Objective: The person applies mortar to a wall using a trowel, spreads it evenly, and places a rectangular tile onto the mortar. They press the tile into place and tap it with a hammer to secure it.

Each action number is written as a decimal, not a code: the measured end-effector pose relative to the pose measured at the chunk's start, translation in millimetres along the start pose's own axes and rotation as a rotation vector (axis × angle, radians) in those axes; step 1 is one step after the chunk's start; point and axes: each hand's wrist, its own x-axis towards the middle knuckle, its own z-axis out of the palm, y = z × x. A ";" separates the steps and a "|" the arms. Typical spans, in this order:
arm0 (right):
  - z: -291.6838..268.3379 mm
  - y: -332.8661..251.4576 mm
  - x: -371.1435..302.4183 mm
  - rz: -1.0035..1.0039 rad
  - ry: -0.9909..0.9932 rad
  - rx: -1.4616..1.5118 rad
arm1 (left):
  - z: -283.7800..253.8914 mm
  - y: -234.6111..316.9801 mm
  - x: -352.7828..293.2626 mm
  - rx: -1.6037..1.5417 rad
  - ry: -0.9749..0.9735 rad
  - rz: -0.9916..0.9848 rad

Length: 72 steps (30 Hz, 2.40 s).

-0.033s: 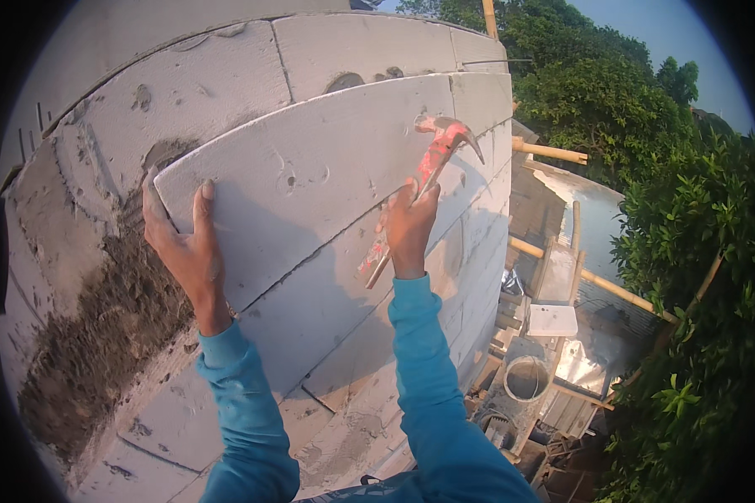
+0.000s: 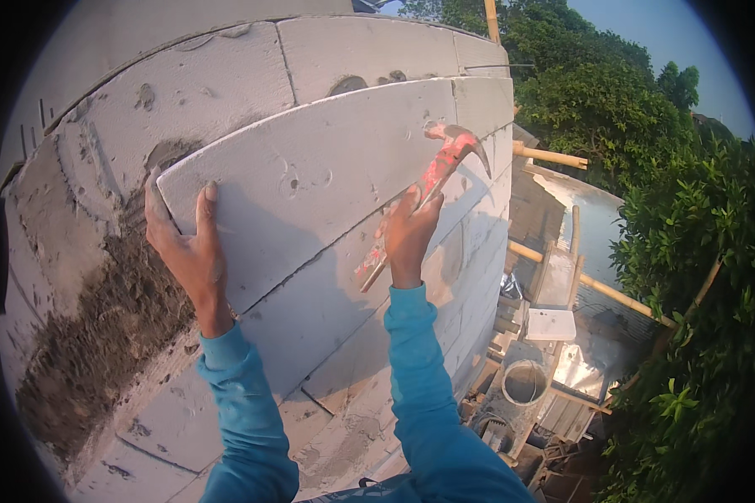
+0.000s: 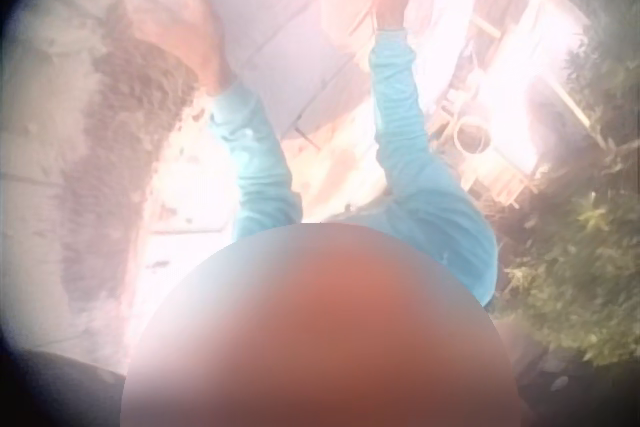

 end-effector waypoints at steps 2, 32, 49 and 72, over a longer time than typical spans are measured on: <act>6.0 31.5 29.3 -0.173 -0.112 -0.159 | 9.2 8.2 3.3 -0.045 0.028 -0.023; 29.5 -17.4 -104.1 -0.010 -0.071 0.047 | 3.0 1.5 6.9 -0.125 0.072 0.014; 22.4 -14.0 -85.5 0.064 -0.145 0.007 | -0.4 3.7 5.6 -0.152 0.042 -0.031; -4.3 30.2 23.5 0.055 -0.084 -0.135 | 1.3 12.5 3.9 -0.157 0.007 -0.080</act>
